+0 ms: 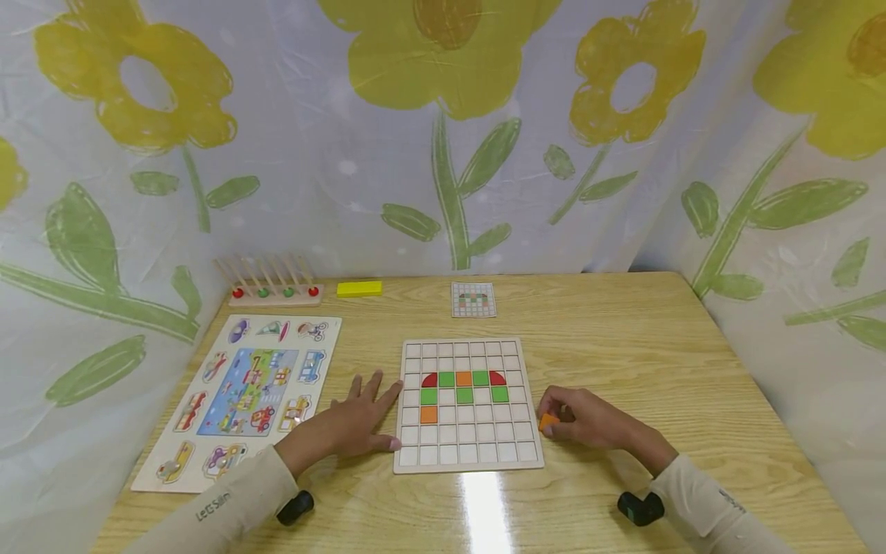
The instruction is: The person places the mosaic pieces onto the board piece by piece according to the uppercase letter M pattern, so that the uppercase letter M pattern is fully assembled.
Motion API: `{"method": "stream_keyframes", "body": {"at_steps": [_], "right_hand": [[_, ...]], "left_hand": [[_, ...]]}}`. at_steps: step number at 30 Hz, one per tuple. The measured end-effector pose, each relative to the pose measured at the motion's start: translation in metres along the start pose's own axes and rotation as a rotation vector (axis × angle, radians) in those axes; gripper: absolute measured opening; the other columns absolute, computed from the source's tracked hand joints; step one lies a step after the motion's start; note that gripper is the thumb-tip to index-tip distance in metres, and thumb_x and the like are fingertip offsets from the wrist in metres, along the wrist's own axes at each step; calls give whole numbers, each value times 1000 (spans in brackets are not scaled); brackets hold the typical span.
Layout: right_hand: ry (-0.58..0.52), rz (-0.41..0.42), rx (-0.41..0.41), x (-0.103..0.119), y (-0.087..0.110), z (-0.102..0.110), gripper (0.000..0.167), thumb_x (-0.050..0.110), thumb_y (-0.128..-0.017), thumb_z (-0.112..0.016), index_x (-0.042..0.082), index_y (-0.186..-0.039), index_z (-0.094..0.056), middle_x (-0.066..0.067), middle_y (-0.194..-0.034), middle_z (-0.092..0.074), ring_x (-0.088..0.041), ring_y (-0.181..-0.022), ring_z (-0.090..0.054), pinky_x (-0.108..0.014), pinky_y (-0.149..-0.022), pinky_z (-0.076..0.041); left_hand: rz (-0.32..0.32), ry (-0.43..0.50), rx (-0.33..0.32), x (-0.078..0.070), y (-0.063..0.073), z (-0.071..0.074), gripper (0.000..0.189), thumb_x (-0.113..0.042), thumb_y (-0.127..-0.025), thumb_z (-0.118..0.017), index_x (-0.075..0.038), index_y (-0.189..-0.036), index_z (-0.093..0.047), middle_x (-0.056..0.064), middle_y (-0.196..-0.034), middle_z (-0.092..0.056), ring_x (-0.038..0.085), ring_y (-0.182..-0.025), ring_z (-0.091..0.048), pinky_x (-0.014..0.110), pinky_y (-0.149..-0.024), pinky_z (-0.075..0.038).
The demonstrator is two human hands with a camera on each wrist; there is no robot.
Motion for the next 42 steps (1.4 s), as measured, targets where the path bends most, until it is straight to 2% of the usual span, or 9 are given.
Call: {"method": "stream_keyframes", "body": {"at_steps": [7, 18, 25, 34, 42], "right_hand": [[29, 11, -23, 6, -1, 5, 14, 20, -97, -68, 14, -109, -64, 3, -90, -65, -4, -67, -56, -23, -65, -49], [32, -25, -62, 10, -9, 8, 18, 23, -92, -74, 15, -107, -68, 6, -85, -62, -6, -64, -52, -22, -61, -47], [34, -29, -89, 9, -13, 9, 22, 22, -91, -76, 11, -109, -69, 5, -87, -64, -5, -63, -51, -21, -60, -46], [-7, -42, -65, 14, -20, 3, 23, 13, -93, -72, 10, -115, -69, 0, -95, -65, -5, -63, -51, -21, -60, -45], [-10, -2, -69, 21, -29, 1, 28, 14, -93, -72, 6, -120, -68, -3, -99, -67, -4, -65, -54, -21, -61, -47]], "left_hand": [[6, -9, 2, 2, 0, -1, 95, -56, -91, -66, -16, -162, -19, 29, -165, -8, 62, -146, -11, 83, -95, -32], [3, 19, 11, 1, 1, 0, 95, -55, -90, -68, -15, -162, -20, 29, -165, -8, 63, -145, -10, 83, -94, -32], [-7, 29, 6, 1, 0, 0, 95, -54, -91, -67, -15, -162, -19, 29, -165, -7, 63, -145, -9, 83, -94, -32], [-19, 17, -5, 1, -2, -1, 94, -55, -91, -67, -15, -162, -20, 30, -165, -8, 64, -144, -10, 84, -93, -32], [-12, 18, -1, 3, -3, -2, 95, -55, -90, -67, -15, -162, -19, 30, -165, -8, 63, -145, -10, 84, -93, -32]]}}
Point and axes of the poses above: each hand's wrist, its own y-axis away from the middle knuckle, its own z-axis out of the back of the hand, x = y × z, the point moved 10 cm from there along -y, towards the middle knuckle
